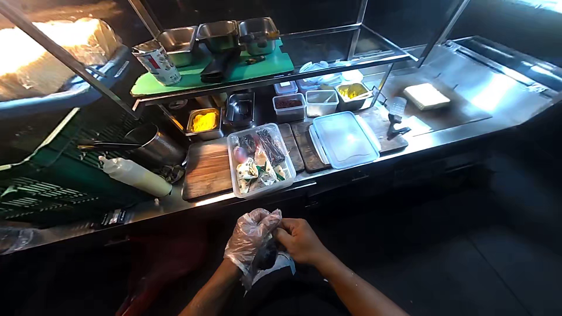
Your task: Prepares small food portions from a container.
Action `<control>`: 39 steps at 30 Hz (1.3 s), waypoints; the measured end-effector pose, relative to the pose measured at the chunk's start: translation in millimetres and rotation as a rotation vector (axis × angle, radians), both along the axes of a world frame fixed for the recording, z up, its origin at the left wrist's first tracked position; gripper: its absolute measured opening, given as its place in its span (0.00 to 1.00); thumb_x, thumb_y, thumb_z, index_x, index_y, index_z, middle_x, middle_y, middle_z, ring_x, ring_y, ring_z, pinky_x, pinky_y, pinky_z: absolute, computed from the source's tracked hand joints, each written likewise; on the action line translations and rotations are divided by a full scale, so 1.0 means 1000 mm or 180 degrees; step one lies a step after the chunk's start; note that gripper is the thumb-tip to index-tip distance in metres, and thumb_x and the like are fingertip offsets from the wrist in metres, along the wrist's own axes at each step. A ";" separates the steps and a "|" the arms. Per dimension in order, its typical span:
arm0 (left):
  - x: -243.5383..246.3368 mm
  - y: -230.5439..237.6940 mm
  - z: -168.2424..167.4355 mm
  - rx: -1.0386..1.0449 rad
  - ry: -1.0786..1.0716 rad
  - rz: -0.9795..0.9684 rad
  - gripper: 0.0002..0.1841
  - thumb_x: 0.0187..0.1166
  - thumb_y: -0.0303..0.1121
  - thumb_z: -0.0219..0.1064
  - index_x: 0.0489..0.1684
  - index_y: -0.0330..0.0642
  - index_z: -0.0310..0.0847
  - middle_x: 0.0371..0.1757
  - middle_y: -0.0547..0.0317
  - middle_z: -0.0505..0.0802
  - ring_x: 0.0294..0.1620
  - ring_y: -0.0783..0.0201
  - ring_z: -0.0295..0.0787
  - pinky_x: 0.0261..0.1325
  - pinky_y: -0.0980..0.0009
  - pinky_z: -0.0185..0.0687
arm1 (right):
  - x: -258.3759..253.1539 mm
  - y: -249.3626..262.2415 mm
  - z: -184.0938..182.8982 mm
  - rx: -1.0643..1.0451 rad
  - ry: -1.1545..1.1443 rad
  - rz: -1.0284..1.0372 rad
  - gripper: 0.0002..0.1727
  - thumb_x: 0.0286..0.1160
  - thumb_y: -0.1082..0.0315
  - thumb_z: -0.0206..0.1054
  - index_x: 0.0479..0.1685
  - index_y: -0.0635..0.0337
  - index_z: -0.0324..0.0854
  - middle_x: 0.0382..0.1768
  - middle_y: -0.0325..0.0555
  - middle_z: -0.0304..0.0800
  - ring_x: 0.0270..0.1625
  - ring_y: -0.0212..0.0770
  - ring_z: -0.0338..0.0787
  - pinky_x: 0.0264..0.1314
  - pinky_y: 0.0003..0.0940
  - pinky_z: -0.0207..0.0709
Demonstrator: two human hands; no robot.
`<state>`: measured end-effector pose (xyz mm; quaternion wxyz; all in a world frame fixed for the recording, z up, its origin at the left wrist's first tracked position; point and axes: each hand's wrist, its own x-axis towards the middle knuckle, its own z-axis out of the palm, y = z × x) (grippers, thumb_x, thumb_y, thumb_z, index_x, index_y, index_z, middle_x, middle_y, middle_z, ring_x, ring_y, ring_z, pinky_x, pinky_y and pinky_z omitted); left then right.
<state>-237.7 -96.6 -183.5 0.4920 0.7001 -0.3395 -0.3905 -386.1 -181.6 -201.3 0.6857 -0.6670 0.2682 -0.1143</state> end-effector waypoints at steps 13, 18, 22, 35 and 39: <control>0.060 -0.029 -0.019 -0.0256 0.1209 0.0411 0.04 0.77 0.25 0.67 0.35 0.42 0.88 0.32 0.71 0.93 0.36 0.79 0.90 0.46 0.79 0.88 | 0.069 -0.039 -0.006 -0.0761 0.0455 -0.0191 0.18 0.79 0.61 0.60 0.17 0.54 0.77 0.14 0.34 0.72 0.18 0.30 0.74 0.22 0.33 0.68; 0.093 -0.044 -0.036 -0.0395 0.1528 0.0489 0.05 0.77 0.24 0.67 0.45 0.39 0.85 0.37 0.69 0.94 0.40 0.77 0.90 0.50 0.77 0.88 | 0.104 -0.068 -0.012 -0.0855 0.0782 -0.0009 0.20 0.80 0.60 0.60 0.16 0.55 0.77 0.14 0.34 0.73 0.19 0.30 0.74 0.24 0.34 0.68; 0.115 -0.058 -0.039 -0.0508 0.1821 0.0607 0.05 0.79 0.24 0.65 0.45 0.40 0.85 0.36 0.68 0.94 0.40 0.74 0.91 0.50 0.75 0.89 | 0.132 -0.093 -0.015 -0.0838 0.0702 0.0081 0.18 0.78 0.64 0.57 0.17 0.56 0.77 0.15 0.34 0.71 0.19 0.29 0.73 0.25 0.31 0.68; 0.126 -0.126 -0.041 0.0128 -0.1321 0.0584 0.31 0.68 0.58 0.77 0.70 0.55 0.86 0.63 0.62 0.88 0.57 0.69 0.87 0.59 0.67 0.87 | 0.158 -0.185 -0.020 -0.1272 -0.0102 0.0139 0.17 0.79 0.68 0.60 0.17 0.57 0.78 0.16 0.34 0.76 0.21 0.27 0.77 0.24 0.25 0.73; 0.121 -0.149 -0.047 -0.0135 -0.0889 0.0522 0.31 0.58 0.37 0.85 0.68 0.51 0.85 0.59 0.61 0.87 0.49 0.72 0.85 0.53 0.72 0.86 | 0.164 -0.225 -0.019 -0.1280 -0.0220 0.1395 0.19 0.80 0.64 0.60 0.17 0.57 0.76 0.16 0.37 0.75 0.22 0.32 0.77 0.25 0.34 0.72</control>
